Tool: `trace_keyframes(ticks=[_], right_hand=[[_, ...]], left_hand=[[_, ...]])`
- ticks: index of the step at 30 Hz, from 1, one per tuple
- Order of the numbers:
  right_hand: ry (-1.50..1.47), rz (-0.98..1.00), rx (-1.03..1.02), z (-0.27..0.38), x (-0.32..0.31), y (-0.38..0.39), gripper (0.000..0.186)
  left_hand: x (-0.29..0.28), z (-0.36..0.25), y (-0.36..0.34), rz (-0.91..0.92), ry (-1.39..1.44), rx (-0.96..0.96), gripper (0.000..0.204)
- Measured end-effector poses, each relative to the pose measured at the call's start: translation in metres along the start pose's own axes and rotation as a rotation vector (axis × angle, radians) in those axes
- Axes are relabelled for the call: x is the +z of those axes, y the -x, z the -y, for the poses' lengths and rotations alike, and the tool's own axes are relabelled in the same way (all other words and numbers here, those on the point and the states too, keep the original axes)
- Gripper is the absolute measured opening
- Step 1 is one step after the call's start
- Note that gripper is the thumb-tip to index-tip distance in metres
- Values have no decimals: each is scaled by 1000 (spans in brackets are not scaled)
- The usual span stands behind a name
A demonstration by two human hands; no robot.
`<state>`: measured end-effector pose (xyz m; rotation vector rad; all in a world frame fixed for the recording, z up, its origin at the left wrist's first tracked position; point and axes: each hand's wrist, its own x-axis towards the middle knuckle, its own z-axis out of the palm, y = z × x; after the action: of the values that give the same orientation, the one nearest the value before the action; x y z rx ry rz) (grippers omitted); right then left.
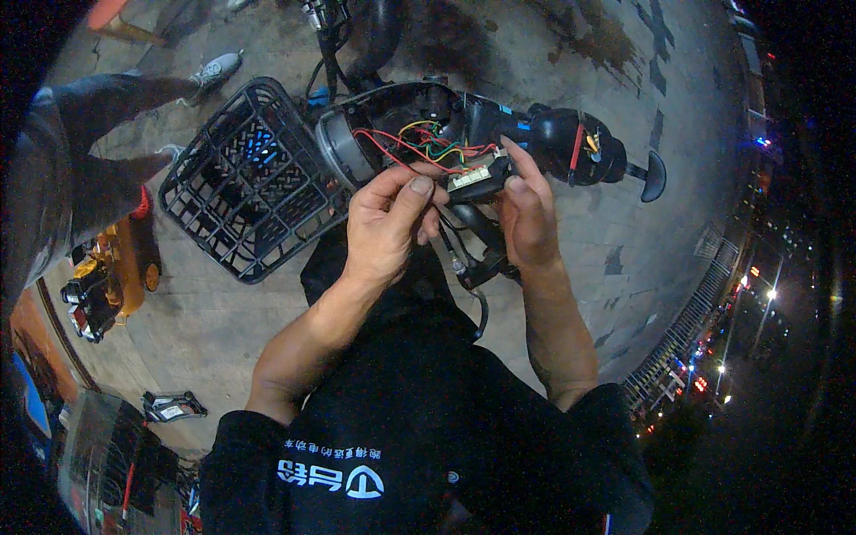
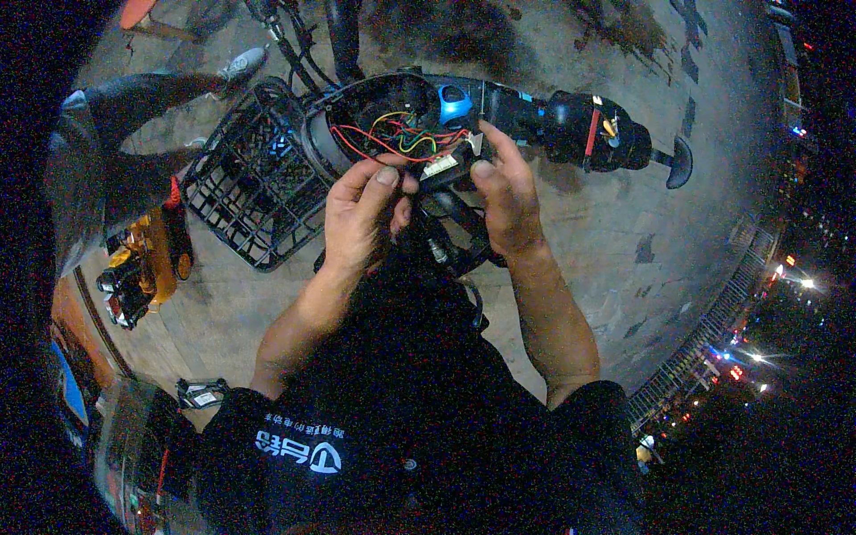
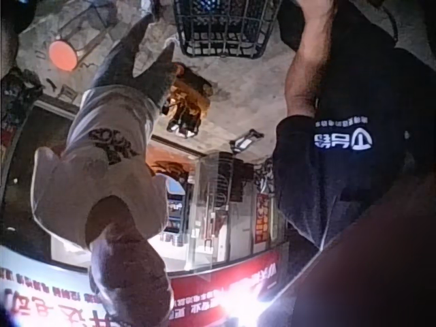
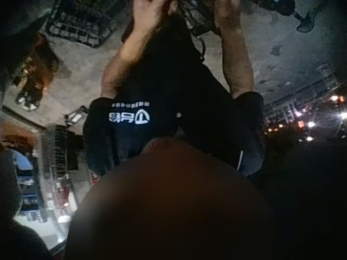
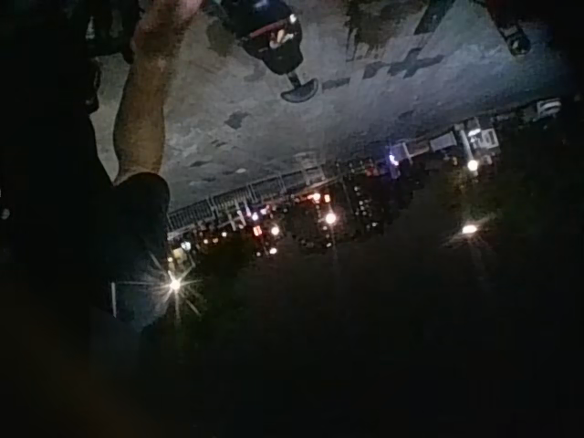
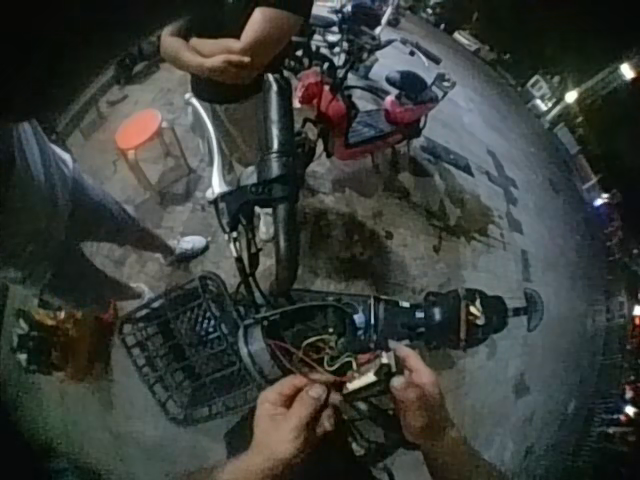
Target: The person disassembles the handlebar control housing of an electric scooter, removes the cover, and works on the internal wiring and components using a screwdriver and pliers. They manipulate wires and connectors, then reassemble the housing and secure it back onto the handlebar.
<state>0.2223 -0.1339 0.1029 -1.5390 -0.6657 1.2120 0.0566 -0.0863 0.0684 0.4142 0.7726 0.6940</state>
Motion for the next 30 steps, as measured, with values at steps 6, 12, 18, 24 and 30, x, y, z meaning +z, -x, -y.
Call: trace_keyframes(ticks=[6,12,18,24,30], right_hand=[[48,-33,24,-1,-2,1,74],[13,-48,104,-5,-4,0,71],[12,-59,93,-5,-2,1,72],[-115,-1,86,0,1,2,74],[-71,1,42,-2,0,3,70]], left_hand=[[-1,3,0,10,263,-91,22],[3,0,-2,-165,-111,-86,18],[3,-13,13,-190,23,-56,20],[9,-19,18,-242,42,42,24],[6,-15,13,-146,149,15,21]])
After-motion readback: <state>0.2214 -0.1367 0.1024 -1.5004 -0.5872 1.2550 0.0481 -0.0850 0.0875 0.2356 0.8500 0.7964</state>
